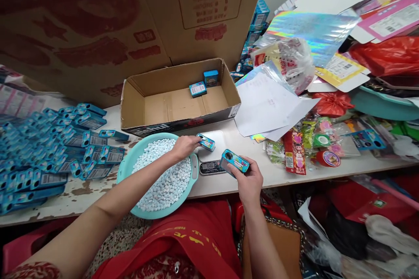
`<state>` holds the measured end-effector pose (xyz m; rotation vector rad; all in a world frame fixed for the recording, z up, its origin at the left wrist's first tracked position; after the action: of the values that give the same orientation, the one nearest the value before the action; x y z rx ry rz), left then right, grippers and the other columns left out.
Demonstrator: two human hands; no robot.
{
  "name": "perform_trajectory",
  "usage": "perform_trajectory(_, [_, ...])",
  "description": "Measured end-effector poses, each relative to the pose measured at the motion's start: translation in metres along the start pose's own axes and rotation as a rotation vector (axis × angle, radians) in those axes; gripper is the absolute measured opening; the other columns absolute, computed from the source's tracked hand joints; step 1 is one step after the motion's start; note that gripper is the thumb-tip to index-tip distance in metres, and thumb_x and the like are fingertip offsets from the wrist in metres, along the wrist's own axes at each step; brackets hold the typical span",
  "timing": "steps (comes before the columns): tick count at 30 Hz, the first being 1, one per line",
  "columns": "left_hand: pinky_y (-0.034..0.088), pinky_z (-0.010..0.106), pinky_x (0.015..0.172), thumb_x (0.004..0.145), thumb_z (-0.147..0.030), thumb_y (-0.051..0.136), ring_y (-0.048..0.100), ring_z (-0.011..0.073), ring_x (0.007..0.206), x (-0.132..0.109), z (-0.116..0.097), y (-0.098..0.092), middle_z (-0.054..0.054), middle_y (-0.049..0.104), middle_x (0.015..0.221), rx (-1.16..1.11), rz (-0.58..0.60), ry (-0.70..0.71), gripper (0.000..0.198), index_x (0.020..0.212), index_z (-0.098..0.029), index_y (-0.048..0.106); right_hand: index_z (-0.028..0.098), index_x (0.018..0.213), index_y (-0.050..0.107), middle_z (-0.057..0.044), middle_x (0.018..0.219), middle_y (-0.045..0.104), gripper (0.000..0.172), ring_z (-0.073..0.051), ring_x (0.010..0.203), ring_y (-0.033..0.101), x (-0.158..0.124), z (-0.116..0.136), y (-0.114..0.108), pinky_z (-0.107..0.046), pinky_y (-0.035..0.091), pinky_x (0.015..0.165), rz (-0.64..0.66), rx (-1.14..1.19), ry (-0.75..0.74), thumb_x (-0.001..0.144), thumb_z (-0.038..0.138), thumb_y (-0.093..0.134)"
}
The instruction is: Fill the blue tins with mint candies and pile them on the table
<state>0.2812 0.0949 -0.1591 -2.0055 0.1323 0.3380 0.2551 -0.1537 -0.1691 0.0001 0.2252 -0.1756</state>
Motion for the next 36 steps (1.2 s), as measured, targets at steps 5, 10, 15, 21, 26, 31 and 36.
perform_trajectory(5, [0.038,0.025,0.061,0.089,-0.034,0.051,0.063,0.0193,0.081,-0.046,0.012,-0.036,0.002,0.070,0.091,0.105,-0.210,0.052,0.018,0.090,-0.024,0.066,0.015,0.093,0.062,-0.003,0.083,0.066,0.053,-0.018,0.077,0.061,0.014,-0.009,0.018,-0.036,0.051,0.075,-0.049,0.008,-0.026,0.050,0.038,0.083])
perform_trajectory(10, [0.045,0.022,0.065,0.090,-0.034,0.049,0.065,0.0148,0.078,-0.105,0.027,-0.058,0.002,0.071,0.085,0.136,-0.453,0.134,0.022,0.088,-0.023,0.067,0.016,0.095,0.060,-0.002,0.082,0.065,0.054,-0.018,0.075,0.061,0.027,-0.035,0.059,-0.036,0.052,0.073,0.049,-0.021,-0.051,0.053,0.043,0.080])
perform_trajectory(15, [0.049,0.023,0.070,0.091,-0.033,0.049,0.067,0.0142,0.076,-0.155,0.046,-0.068,0.003,0.072,0.084,0.080,-0.676,0.132,0.023,0.091,-0.020,0.068,0.016,0.095,0.058,-0.005,0.093,0.063,0.056,-0.022,0.087,0.061,0.027,-0.056,0.093,-0.040,0.050,0.082,0.087,-0.069,-0.103,0.052,0.046,0.078])
perform_trajectory(21, [0.050,0.023,0.072,0.085,-0.036,0.056,0.067,0.0153,0.074,-0.239,0.114,-0.086,0.001,0.073,0.085,-0.065,-0.889,-0.194,0.020,0.089,-0.022,0.069,0.017,0.116,0.048,-0.011,0.123,0.051,0.069,-0.026,0.115,0.051,0.012,-0.051,0.081,-0.045,0.044,0.096,0.115,-0.141,-0.165,0.059,0.047,0.075])
perform_trajectory(26, [0.045,0.026,0.068,0.082,-0.034,0.057,0.065,0.0189,0.073,-0.306,0.189,-0.073,0.005,0.073,0.085,0.096,-0.887,-0.604,0.019,0.087,-0.022,0.070,0.015,0.116,0.045,-0.015,0.127,0.048,0.067,-0.028,0.119,0.049,0.008,-0.053,0.047,-0.050,0.043,0.098,0.037,-0.170,-0.132,0.064,0.048,0.071])
perform_trajectory(31, [0.037,0.027,0.064,0.083,-0.033,0.057,0.062,0.0217,0.073,-0.322,0.249,-0.043,0.008,0.071,0.083,0.115,-0.802,-0.980,0.019,0.091,-0.022,0.071,0.015,0.110,0.048,-0.014,0.120,0.052,0.061,-0.031,0.116,0.051,0.008,-0.046,0.037,-0.052,0.045,0.095,0.025,-0.236,-0.105,0.063,0.047,0.070])
perform_trajectory(36, [0.032,0.028,0.060,0.083,-0.030,0.056,0.059,0.0228,0.070,-0.303,0.282,-0.019,0.010,0.069,0.080,0.018,-0.777,-1.062,0.020,0.093,-0.020,0.070,0.013,0.107,0.053,-0.014,0.117,0.053,0.057,-0.031,0.113,0.053,0.003,-0.030,0.045,-0.049,0.046,0.093,0.062,-0.332,-0.099,0.063,0.045,0.069])
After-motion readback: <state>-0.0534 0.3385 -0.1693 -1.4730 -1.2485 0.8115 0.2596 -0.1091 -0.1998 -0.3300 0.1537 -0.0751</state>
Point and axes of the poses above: each hand's wrist, its own x-axis towards the middle knuckle, its own y-axis out of the palm, z = x × y, the point moved 6 cm from there along x, towards the middle knuckle
